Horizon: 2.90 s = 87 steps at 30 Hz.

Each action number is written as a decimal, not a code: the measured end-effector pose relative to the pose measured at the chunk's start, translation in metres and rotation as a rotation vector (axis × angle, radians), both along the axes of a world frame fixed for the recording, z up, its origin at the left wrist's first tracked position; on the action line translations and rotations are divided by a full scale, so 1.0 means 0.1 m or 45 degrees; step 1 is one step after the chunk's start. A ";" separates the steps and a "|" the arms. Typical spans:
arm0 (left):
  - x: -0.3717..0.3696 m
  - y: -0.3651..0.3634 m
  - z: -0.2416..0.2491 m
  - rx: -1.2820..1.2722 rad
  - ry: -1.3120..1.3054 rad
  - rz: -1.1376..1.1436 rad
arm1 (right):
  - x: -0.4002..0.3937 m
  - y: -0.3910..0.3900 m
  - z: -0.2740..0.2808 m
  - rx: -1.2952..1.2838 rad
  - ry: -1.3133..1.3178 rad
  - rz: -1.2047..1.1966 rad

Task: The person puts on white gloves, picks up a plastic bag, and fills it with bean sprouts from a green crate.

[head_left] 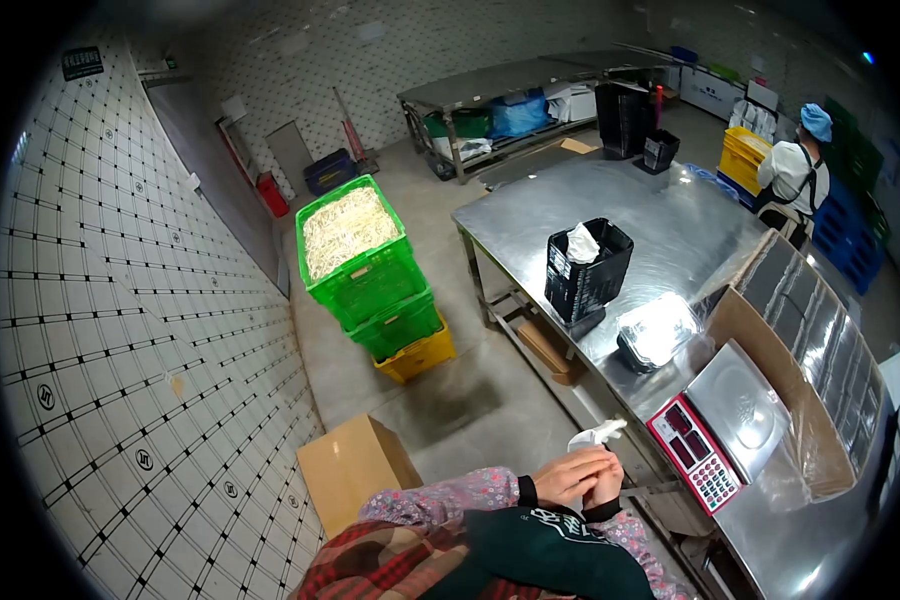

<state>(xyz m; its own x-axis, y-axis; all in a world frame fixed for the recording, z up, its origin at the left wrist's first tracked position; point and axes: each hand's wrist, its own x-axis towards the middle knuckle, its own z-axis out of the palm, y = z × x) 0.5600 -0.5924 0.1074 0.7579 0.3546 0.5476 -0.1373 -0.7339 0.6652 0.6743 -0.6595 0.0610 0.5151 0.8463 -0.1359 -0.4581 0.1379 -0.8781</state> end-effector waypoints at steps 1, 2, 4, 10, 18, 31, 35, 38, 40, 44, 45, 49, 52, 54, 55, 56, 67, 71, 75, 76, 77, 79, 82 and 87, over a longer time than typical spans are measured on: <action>-0.03 0.01 0.06 -0.032 -0.059 0.073 | 0.02 0.01 -0.05 -0.029 0.087 -0.023; -0.07 0.03 0.07 -0.097 -0.031 0.083 | 0.02 -0.01 -0.03 -0.092 0.325 -0.017; -0.13 0.04 0.06 -0.232 0.023 0.104 | 0.02 -0.05 0.03 -0.146 0.350 -0.060; -0.25 0.10 -0.09 -0.500 0.463 0.147 | 0.02 -0.05 0.13 -0.242 0.161 0.019; -0.17 0.38 -0.47 -0.601 0.591 0.177 | -0.08 -0.03 0.24 -0.100 -0.410 0.335; 0.00 0.62 -0.16 -2.124 -0.429 0.202 | -0.14 0.22 0.80 0.032 -1.302 0.343; 0.00 0.63 0.26 -2.115 -0.517 -0.211 | -0.12 0.28 0.92 0.188 -1.366 0.304; 0.00 0.58 0.53 -2.113 -0.550 -0.210 | -0.13 0.30 0.89 0.195 -1.277 0.330; -0.05 0.55 0.51 -2.040 -0.560 -0.131 | -0.14 0.29 0.92 0.212 -1.287 0.311; -0.01 0.55 0.60 -2.081 -0.709 -0.151 | -0.14 0.27 1.03 0.210 -1.286 0.320; -0.07 0.58 0.49 -2.115 -0.704 -0.183 | -0.15 0.26 1.02 0.267 -1.319 0.302; -0.14 0.69 0.31 -2.046 -0.770 -0.084 | -0.21 0.34 1.08 0.463 -1.365 0.261; -0.11 0.79 0.23 -1.904 -0.717 -0.011 | -0.20 0.40 1.16 0.504 -1.319 0.315; 0.10 0.73 0.46 -1.728 -0.921 -0.161 | -0.22 0.40 1.21 0.489 -1.257 0.361; 0.20 0.75 0.57 -1.635 -1.018 -0.239 | -0.25 0.40 1.25 0.473 -1.218 0.382; 0.24 0.90 0.49 -1.857 -1.026 -0.376 | -0.27 0.39 1.27 0.455 -1.179 0.404; 0.31 0.97 0.57 -1.638 -0.964 -0.307 | -0.37 0.35 1.49 0.231 -1.149 0.484; 0.35 0.98 0.72 -1.525 -0.865 -0.107 | -0.42 0.35 1.50 0.245 -1.074 0.560; 0.24 1.05 0.62 -1.899 -0.773 0.279 | -0.57 0.28 1.38 0.292 -1.164 0.712; 0.22 1.11 0.65 -1.931 -0.806 0.391 | -0.54 0.30 1.40 0.303 -1.162 0.715; 0.18 1.17 0.76 -2.011 -0.906 0.404 | -0.51 0.30 1.41 0.311 -1.151 0.715; 0.08 1.25 0.98 -2.200 -1.151 0.318 | -0.50 0.29 1.43 0.317 -1.107 0.722; 0.02 1.27 1.35 -2.121 -1.533 -0.006 | -0.50 0.40 1.39 0.490 -1.046 0.600; -0.04 1.14 1.76 -1.977 -1.686 -0.471 | -0.50 0.69 1.39 0.773 -1.259 0.287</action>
